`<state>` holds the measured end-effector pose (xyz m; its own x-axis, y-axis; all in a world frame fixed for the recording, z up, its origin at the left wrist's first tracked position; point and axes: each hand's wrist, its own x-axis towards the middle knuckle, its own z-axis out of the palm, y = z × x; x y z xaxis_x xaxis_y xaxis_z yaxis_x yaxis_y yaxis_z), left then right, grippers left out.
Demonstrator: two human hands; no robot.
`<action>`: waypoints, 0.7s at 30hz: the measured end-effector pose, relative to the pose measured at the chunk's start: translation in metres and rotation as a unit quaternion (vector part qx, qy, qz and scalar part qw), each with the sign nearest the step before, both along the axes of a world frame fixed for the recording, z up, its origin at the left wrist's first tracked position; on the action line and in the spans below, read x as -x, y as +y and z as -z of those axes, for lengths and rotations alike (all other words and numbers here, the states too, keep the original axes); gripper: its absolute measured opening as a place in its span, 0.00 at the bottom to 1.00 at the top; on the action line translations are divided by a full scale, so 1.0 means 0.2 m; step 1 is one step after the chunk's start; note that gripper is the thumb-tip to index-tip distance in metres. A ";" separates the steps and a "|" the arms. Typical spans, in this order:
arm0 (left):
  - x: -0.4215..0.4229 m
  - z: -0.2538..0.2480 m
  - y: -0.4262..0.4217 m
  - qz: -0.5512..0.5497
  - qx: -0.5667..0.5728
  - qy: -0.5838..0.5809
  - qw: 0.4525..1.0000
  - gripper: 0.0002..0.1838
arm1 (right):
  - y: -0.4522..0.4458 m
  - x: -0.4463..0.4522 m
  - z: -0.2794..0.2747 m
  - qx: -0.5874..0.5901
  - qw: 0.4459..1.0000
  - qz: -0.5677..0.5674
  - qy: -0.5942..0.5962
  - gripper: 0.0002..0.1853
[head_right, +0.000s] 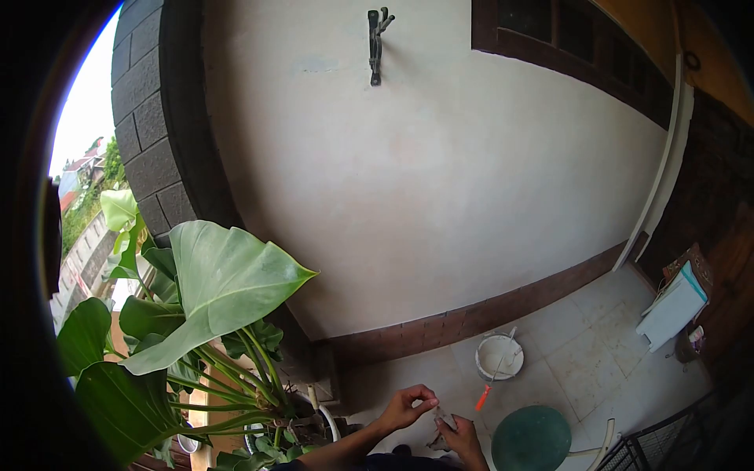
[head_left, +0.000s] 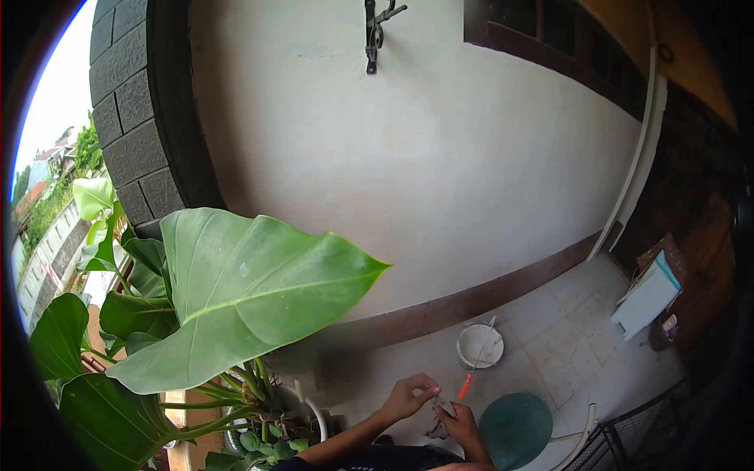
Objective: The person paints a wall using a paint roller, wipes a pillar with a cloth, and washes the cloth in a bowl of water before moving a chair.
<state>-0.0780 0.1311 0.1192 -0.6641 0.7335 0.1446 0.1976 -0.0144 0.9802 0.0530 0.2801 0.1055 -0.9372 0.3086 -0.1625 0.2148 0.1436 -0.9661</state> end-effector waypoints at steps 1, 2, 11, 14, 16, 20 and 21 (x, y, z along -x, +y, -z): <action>0.03 -0.09 0.00 0.011 -0.011 0.004 1.000 0.14 | 0.01 0.00 0.05 -0.010 1.000 -0.009 0.000 0.14; 0.04 -0.22 -0.01 0.080 -0.077 -0.006 0.994 0.16 | 0.03 -0.01 0.08 -0.018 1.000 -0.018 -0.002 0.15; -0.10 -1.29 -0.03 0.362 -0.397 0.045 0.842 0.43 | 0.07 -0.04 -0.04 -0.032 0.999 -0.015 0.026 0.13; -0.19 -1.41 -0.02 0.394 -0.442 0.008 0.806 0.41 | 0.04 -0.08 -0.15 -0.045 0.995 -0.002 0.084 0.12; -0.26 -1.47 0.01 0.400 -0.459 -0.026 0.793 0.41 | 0.04 -0.14 -0.16 -0.035 0.997 -0.008 0.066 0.13; -0.36 -1.53 0.05 0.422 -0.463 -0.081 0.775 0.39 | 0.14 -0.10 0.00 0.003 1.000 0.002 0.021 0.14; -0.39 -1.54 0.06 0.423 -0.464 -0.093 0.773 0.39 | 0.16 -0.13 0.02 0.016 1.000 0.011 0.017 0.14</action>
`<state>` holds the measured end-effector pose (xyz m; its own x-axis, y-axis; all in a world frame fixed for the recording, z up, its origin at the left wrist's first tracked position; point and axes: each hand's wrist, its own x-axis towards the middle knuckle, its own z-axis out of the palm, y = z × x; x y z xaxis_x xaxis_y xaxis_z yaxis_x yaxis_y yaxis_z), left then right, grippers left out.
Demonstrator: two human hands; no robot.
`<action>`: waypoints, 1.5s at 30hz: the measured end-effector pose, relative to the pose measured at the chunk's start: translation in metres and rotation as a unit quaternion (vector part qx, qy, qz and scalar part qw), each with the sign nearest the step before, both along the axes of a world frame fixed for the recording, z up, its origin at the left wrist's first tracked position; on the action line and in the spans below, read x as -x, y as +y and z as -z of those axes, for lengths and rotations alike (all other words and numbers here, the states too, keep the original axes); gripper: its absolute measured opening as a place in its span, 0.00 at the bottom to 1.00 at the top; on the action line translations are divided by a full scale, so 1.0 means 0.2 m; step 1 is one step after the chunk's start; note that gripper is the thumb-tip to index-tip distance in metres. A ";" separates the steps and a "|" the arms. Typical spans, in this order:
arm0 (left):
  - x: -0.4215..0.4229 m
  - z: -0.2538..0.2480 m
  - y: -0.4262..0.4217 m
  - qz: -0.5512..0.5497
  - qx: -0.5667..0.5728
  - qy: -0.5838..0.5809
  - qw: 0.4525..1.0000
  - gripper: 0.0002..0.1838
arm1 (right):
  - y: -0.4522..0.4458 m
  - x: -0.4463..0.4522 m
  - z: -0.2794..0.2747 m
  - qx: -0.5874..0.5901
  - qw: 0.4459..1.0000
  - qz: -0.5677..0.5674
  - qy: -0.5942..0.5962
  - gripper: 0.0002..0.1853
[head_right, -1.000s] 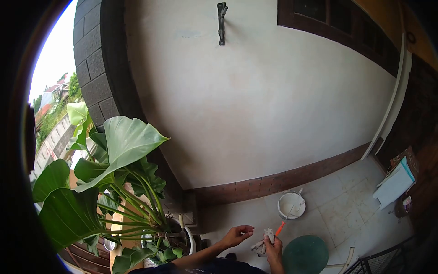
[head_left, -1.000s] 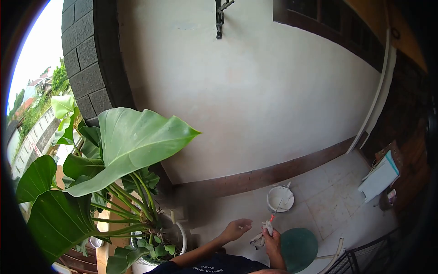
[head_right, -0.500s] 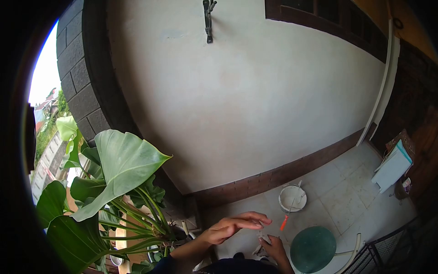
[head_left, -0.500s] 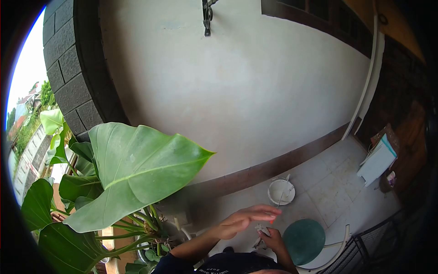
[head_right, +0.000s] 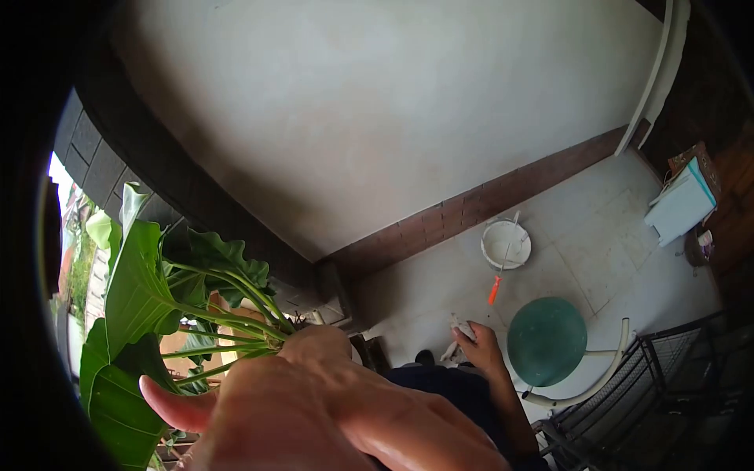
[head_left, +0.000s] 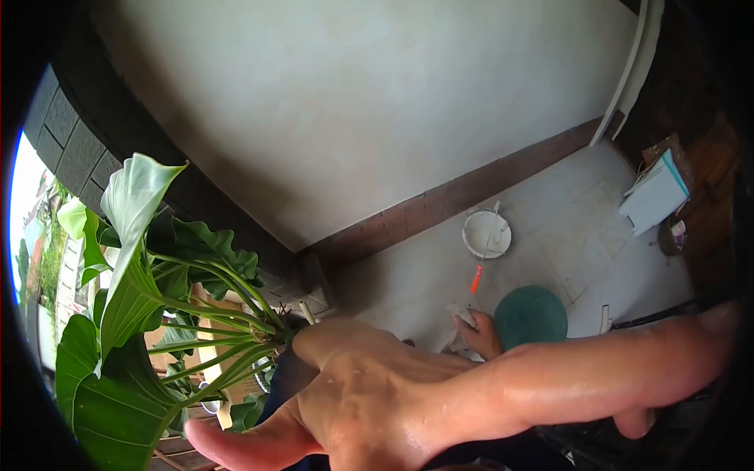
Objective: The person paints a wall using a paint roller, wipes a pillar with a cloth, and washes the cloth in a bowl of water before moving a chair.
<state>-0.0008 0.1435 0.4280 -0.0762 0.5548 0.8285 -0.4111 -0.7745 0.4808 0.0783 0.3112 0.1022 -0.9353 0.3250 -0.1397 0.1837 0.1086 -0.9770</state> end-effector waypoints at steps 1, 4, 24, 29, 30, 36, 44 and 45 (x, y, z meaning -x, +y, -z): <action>-0.01 -0.01 0.01 0.007 0.011 -0.007 1.000 0.38 | 0.01 -0.01 -0.03 0.012 1.000 0.008 -0.003 0.15; -0.05 0.00 0.04 0.019 0.024 -0.017 0.999 0.37 | 0.06 -0.03 -0.05 0.004 1.000 0.025 -0.007 0.14; 0.03 -0.05 0.09 0.011 0.090 -0.022 0.996 0.25 | 0.46 -1.05 0.95 -0.251 0.816 0.238 -0.463 0.25; 0.11 0.07 0.19 -0.103 0.012 0.009 0.995 0.14 | 0.41 -1.20 1.03 -0.214 0.695 0.511 -0.458 0.35; 0.15 0.14 0.22 -0.148 0.007 0.000 0.989 0.16 | 0.40 -1.16 0.94 -0.181 0.636 0.585 -0.470 0.37; 0.41 0.79 0.25 -0.400 0.302 -0.005 0.865 0.08 | 0.52 -1.34 1.06 -0.072 0.655 0.613 -0.436 0.44; 0.54 1.87 -0.17 -0.420 0.645 -0.104 0.630 0.08 | 0.60 -1.50 1.43 0.095 0.660 0.596 -0.448 0.35; 0.51 1.95 -0.23 -0.415 0.664 -0.108 0.613 0.08 | 0.60 -1.60 1.68 0.084 0.676 0.621 -0.388 0.33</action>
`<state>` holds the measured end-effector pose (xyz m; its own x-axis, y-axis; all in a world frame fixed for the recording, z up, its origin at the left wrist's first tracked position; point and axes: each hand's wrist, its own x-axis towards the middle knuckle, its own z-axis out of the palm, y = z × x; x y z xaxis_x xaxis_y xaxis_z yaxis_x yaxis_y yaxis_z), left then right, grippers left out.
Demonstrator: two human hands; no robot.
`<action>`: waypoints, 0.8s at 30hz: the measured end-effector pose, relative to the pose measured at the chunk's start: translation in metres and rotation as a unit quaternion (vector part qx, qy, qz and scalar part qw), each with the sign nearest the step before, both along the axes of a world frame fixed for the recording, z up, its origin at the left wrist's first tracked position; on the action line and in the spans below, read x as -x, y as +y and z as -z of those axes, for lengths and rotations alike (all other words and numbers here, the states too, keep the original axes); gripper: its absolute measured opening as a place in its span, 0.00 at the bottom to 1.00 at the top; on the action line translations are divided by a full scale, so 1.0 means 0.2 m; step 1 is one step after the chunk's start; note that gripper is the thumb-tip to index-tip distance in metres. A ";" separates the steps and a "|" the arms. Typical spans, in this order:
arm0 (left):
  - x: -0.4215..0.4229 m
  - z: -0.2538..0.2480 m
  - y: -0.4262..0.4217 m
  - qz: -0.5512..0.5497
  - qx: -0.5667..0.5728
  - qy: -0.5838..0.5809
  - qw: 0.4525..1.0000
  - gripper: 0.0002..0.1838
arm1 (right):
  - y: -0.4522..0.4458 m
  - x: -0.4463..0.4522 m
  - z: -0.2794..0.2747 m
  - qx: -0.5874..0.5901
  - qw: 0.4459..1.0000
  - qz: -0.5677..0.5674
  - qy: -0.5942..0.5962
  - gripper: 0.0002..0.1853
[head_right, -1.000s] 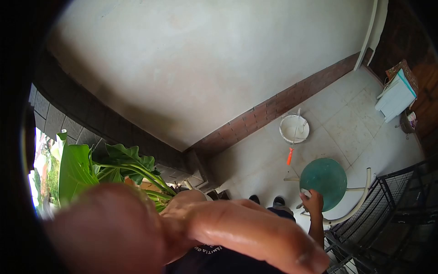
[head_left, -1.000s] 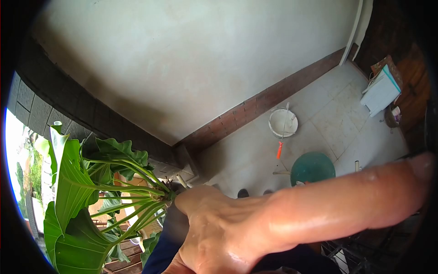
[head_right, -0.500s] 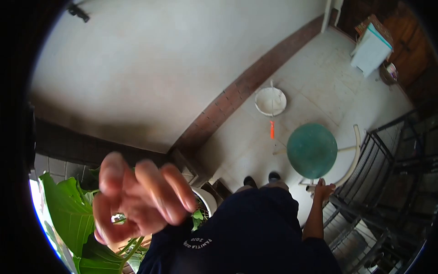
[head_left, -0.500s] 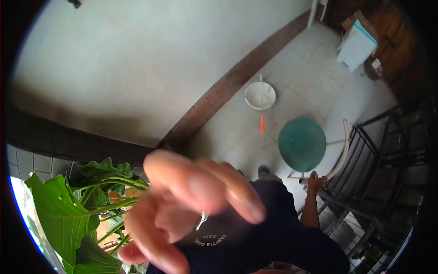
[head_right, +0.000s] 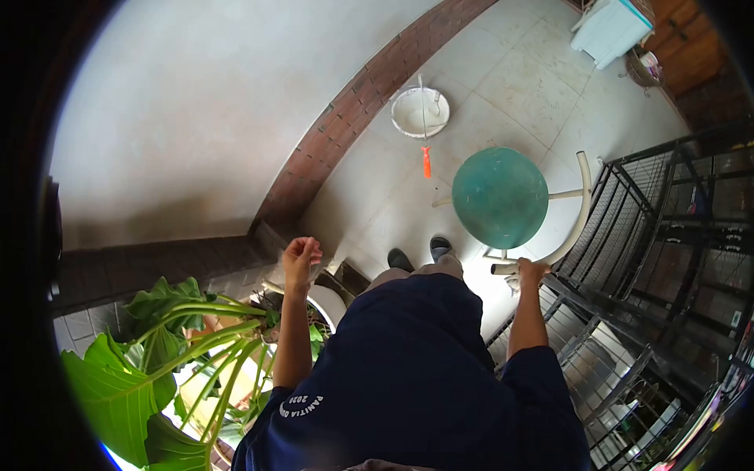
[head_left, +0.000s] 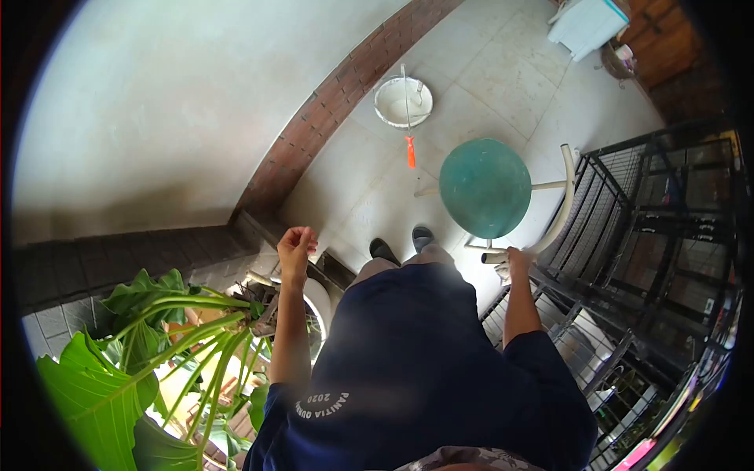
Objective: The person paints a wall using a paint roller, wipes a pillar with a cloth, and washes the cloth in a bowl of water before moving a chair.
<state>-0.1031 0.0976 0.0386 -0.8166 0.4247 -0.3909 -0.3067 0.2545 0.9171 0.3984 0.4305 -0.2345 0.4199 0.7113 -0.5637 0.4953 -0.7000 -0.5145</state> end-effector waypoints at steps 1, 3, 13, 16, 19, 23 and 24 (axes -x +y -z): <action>-0.03 0.06 -0.07 -0.004 0.023 -0.016 1.000 0.08 | 0.00 -0.09 0.24 -0.051 0.998 -0.002 0.027 0.31; -0.08 0.16 -0.19 -0.011 0.061 -0.034 0.997 0.09 | -0.13 0.20 -0.41 0.005 0.999 0.011 0.033 0.38; -0.32 0.39 -0.44 0.013 0.172 -0.079 0.982 0.13 | -0.30 0.09 -0.35 -0.005 0.986 -0.165 -0.012 0.51; -0.32 0.41 -0.44 0.032 0.179 -0.062 0.981 0.12 | -0.26 0.09 -0.34 0.022 0.980 -0.191 -0.048 0.50; -0.30 0.42 -0.43 0.044 0.189 -0.047 0.980 0.12 | -0.25 0.07 -0.28 -0.029 0.975 -0.217 -0.022 0.50; -0.30 0.42 -0.42 0.079 0.212 -0.034 0.974 0.11 | -0.19 0.07 -0.37 0.020 0.964 -0.265 -0.012 0.52; -0.30 0.43 -0.42 0.091 0.218 -0.027 0.971 0.11 | -0.17 0.01 -0.25 0.003 0.960 -0.280 -0.001 0.53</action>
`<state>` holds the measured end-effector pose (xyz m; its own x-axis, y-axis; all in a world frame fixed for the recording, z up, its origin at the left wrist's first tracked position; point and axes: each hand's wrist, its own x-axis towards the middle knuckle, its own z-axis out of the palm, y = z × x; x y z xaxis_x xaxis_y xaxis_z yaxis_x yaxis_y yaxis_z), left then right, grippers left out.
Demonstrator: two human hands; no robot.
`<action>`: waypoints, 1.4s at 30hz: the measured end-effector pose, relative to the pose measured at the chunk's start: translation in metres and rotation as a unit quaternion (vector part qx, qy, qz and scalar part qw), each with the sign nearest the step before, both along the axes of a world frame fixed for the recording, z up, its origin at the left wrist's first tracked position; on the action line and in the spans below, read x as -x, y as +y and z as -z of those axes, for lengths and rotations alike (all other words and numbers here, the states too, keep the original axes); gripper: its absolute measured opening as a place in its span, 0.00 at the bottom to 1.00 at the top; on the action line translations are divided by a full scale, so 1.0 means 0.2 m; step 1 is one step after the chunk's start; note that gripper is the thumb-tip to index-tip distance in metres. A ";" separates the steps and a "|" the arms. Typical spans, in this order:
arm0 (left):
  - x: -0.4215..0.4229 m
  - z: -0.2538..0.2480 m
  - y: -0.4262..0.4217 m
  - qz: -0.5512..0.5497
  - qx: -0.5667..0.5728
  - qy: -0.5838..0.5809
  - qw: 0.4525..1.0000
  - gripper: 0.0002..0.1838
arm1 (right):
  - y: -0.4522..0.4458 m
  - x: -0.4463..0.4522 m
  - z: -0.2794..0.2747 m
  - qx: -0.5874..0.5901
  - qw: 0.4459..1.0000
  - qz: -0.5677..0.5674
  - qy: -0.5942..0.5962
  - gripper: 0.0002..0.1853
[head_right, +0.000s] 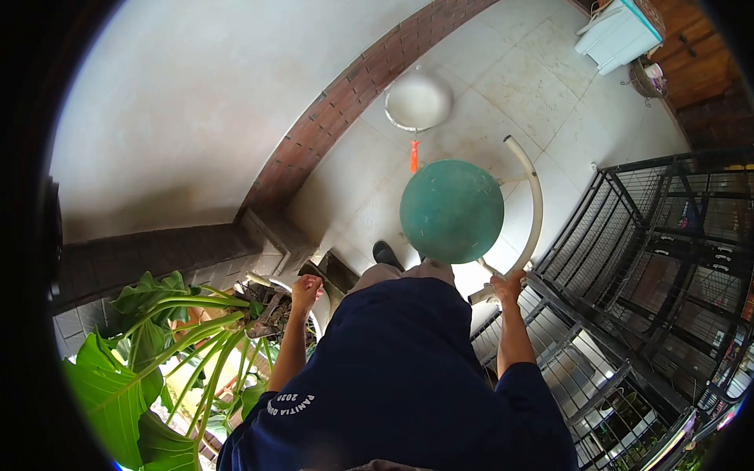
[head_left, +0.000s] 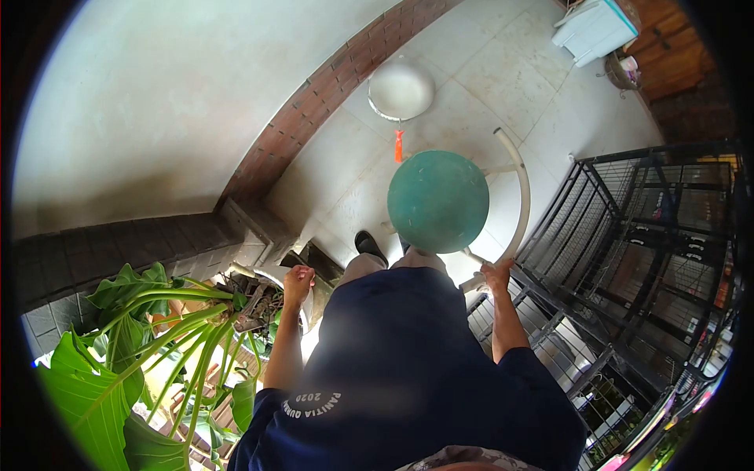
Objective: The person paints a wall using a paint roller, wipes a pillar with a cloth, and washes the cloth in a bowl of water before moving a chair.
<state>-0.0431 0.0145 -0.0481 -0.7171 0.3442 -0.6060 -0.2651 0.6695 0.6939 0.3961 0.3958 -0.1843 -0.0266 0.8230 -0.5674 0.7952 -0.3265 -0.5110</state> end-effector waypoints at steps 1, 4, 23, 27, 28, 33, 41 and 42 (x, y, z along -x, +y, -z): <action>0.01 0.03 0.00 0.013 0.006 0.006 1.000 0.11 | 0.02 -0.03 0.04 -0.010 1.000 -0.013 -0.002 0.50; 0.02 0.03 0.02 0.051 0.014 0.034 0.998 0.11 | 0.05 -0.04 0.07 -0.039 0.996 -0.070 -0.023 0.43; 0.20 0.19 0.55 0.101 0.031 0.000 0.994 0.15 | 0.16 0.19 -0.33 0.017 0.975 -0.151 -0.161 0.44; 0.44 0.41 0.95 0.149 0.020 0.001 0.989 0.20 | 0.18 0.19 -0.30 0.093 0.970 -0.124 -0.189 0.53; 0.49 0.52 1.08 0.140 0.014 -0.047 0.989 0.20 | 0.20 0.28 -0.42 0.114 0.960 -0.124 -0.225 0.54; 0.75 1.39 1.77 0.032 -0.004 -0.248 0.968 0.21 | 0.13 0.21 -0.36 0.040 0.921 -0.164 -0.351 0.51; 0.86 2.12 2.62 -0.148 -0.159 -0.407 0.887 0.17 | 0.15 0.31 -0.46 0.138 0.910 -0.045 -0.388 0.54; 0.84 2.14 2.68 -0.163 -0.195 -0.453 0.854 0.17 | 0.16 0.33 -0.46 0.136 0.913 -0.033 -0.382 0.53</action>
